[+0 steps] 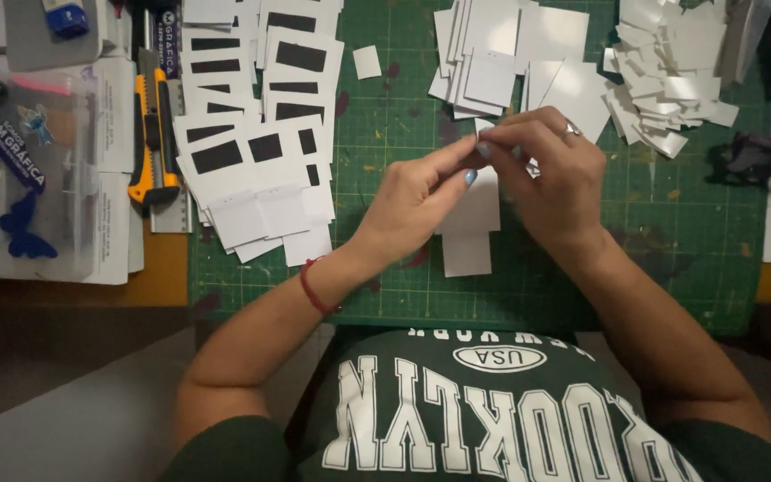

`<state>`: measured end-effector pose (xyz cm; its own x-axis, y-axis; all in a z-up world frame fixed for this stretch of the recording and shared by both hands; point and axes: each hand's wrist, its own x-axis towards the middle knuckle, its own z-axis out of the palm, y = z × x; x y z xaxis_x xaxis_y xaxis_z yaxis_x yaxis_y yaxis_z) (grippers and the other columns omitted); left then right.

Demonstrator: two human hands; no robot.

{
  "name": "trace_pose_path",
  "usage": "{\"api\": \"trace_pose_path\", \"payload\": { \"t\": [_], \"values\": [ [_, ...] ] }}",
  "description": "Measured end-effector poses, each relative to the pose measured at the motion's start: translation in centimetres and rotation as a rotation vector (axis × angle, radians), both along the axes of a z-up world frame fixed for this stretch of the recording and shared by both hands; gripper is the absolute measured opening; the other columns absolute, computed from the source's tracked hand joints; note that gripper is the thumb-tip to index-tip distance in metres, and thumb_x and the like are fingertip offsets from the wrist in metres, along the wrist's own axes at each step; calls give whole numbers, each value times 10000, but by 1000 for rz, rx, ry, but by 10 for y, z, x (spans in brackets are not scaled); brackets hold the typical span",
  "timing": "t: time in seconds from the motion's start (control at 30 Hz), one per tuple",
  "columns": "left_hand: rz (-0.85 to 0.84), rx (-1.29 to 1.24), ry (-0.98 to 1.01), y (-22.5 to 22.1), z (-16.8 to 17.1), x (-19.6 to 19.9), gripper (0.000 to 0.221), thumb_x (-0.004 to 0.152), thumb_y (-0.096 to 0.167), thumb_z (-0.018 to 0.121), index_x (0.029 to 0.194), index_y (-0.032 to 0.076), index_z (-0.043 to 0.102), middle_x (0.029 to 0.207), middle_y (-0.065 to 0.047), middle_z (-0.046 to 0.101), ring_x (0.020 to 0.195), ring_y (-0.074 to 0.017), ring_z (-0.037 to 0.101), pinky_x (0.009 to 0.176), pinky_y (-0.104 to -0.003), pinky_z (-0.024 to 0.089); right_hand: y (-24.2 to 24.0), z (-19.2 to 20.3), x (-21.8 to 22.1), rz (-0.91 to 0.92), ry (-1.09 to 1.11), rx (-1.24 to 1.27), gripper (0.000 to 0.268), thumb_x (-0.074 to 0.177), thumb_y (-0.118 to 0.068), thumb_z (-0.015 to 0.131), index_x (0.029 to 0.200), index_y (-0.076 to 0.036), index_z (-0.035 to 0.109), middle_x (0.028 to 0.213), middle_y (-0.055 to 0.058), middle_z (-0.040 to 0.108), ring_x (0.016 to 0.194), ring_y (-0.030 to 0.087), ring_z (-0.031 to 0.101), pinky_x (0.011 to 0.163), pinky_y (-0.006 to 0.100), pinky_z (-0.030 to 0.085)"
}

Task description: Assembling small paper products by applying adhesive squares to templates and trimming them with scissors.

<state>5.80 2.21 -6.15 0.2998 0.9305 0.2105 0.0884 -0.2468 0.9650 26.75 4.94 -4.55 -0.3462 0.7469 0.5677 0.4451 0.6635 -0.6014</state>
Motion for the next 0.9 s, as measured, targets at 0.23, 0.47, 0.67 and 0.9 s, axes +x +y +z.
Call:
{"api": "trace_pose_path", "payload": {
  "t": [0.23,0.47,0.67,0.9],
  "values": [
    [-42,-14,-28,4,-1,0,432,1116,111,635,1538,22,603,1330,-257,759,1253,-357,736,960,-416,649,5,-3,2,38,67,-19,103,1073,37,796,1167,-2,784,1000,134,748,877,286,716,700,362,577],
    [10,35,10,-3,5,3,448,1069,80,670,1505,-13,617,1336,-281,740,1256,-394,715,941,-449,648,3,-8,4,-58,-21,14,128,1054,-38,847,1181,-40,827,1035,105,774,830,255,725,657,348,579],
    [4,28,-3,1,-5,0,459,1054,84,674,1500,-14,622,1319,-284,744,1242,-382,722,949,-442,649,2,-4,0,-74,-18,-13,132,1029,-51,838,1159,-63,820,1038,119,770,807,256,725,663,351,585],
    [-30,14,6,0,-1,0,471,1061,67,638,1525,-5,609,1333,-260,750,1255,-353,721,955,-438,653,0,6,-3,-65,-18,-73,171,989,-8,827,1153,-54,821,1026,110,777,847,261,749,721,364,612]
  ]
}}
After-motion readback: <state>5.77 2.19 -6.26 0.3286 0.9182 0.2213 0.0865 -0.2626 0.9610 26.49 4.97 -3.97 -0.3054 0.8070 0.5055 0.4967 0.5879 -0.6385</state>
